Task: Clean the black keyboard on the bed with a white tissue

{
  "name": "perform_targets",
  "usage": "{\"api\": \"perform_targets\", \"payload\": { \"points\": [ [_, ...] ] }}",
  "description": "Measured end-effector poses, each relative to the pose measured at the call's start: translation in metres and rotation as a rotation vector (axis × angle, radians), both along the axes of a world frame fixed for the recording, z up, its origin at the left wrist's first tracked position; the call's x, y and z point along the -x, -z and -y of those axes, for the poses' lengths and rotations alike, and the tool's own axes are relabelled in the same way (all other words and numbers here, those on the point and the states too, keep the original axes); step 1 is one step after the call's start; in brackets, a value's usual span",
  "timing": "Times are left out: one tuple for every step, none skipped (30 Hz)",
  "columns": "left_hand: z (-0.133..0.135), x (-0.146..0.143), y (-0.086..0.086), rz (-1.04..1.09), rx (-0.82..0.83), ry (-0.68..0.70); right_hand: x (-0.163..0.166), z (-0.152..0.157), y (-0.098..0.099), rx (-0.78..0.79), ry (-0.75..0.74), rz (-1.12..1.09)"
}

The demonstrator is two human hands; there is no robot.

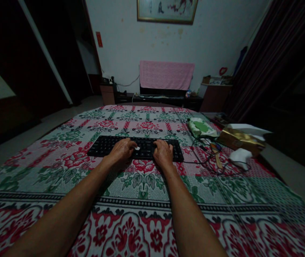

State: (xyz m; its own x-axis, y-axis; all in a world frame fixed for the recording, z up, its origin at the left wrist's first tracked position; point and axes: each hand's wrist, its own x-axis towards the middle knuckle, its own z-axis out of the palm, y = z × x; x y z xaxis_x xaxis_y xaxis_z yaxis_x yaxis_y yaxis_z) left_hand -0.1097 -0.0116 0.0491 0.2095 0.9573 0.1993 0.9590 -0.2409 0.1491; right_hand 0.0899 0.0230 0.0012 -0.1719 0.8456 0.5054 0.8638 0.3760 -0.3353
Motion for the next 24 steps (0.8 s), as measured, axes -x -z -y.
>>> {"api": "perform_targets", "payload": {
  "points": [
    [-0.001,0.001,0.001,-0.001,-0.015,-0.034,0.0,0.0,0.0,0.002,0.002,-0.002],
    [-0.002,0.001,0.002,-0.001,-0.027,-0.064,0.0,0.001,-0.001,0.004,0.002,-0.004],
    [-0.002,0.001,0.002,0.0,-0.034,-0.087,0.001,0.001,-0.001,0.004,0.001,-0.007],
    [-0.003,0.0,0.003,-0.001,-0.037,-0.099,0.001,0.001,-0.002,0.004,0.001,-0.009],
    [-0.004,-0.002,0.004,-0.007,-0.036,-0.099,0.001,0.001,-0.002,0.004,0.002,-0.011],
    [-0.004,-0.004,0.005,-0.017,-0.034,-0.084,0.001,0.001,-0.002,0.004,0.005,-0.011],
    [-0.005,-0.006,0.006,-0.03,-0.033,-0.06,0.001,0.001,-0.002,0.005,0.008,-0.01],
    [-0.005,-0.007,0.007,-0.044,-0.034,-0.037,0.001,0.001,-0.002,0.008,0.01,-0.007],
    [-0.005,-0.008,0.008,-0.056,-0.035,-0.02,0.001,0.001,-0.002,0.011,0.012,-0.003],
    [-0.005,-0.008,0.008,-0.065,-0.036,-0.011,0.001,0.0,-0.001,0.013,0.012,0.002],
    [-0.005,-0.008,0.008,-0.07,-0.037,-0.016,0.001,0.0,-0.001,0.014,0.013,0.005],
    [-0.006,-0.006,0.008,-0.072,-0.034,-0.03,0.001,0.0,-0.001,0.012,0.012,0.007],
    [-0.006,-0.004,0.009,-0.071,-0.033,-0.051,0.001,0.0,-0.001,0.008,0.013,0.006],
    [-0.007,-0.001,0.009,-0.067,-0.034,-0.072,0.001,0.0,0.0,0.005,0.012,0.003],
    [-0.008,0.001,0.009,-0.06,-0.038,-0.088,0.001,0.0,0.0,0.003,0.011,-0.001],
    [-0.008,0.002,0.01,-0.051,-0.045,-0.1,0.001,0.0,0.0,0.001,0.009,-0.004],
    [-0.009,0.002,0.01,-0.042,-0.051,-0.104,0.001,0.0,0.0,0.002,0.009,-0.006],
    [-0.009,0.002,0.01,-0.036,-0.055,-0.1,0.001,-0.001,0.0,0.004,0.009,-0.006],
    [-0.009,0.0,0.011,-0.033,-0.056,-0.089,0.001,-0.001,0.0,0.007,0.009,-0.003],
    [-0.008,-0.002,0.011,-0.032,-0.053,-0.073,0.001,-0.001,0.0,0.009,0.01,0.0],
    [-0.008,-0.004,0.011,-0.031,-0.048,-0.057,0.001,-0.001,0.0,0.009,0.011,0.003],
    [-0.008,-0.006,0.011,-0.031,-0.043,-0.042,0.001,-0.001,0.001,0.008,0.011,0.003],
    [-0.007,-0.007,0.011,-0.032,-0.04,-0.033,0.001,-0.001,0.001,0.004,0.011,0.002],
    [-0.007,-0.007,0.011,-0.034,-0.037,-0.033,0.001,-0.001,0.001,-0.002,0.01,-0.001]
  ]
}}
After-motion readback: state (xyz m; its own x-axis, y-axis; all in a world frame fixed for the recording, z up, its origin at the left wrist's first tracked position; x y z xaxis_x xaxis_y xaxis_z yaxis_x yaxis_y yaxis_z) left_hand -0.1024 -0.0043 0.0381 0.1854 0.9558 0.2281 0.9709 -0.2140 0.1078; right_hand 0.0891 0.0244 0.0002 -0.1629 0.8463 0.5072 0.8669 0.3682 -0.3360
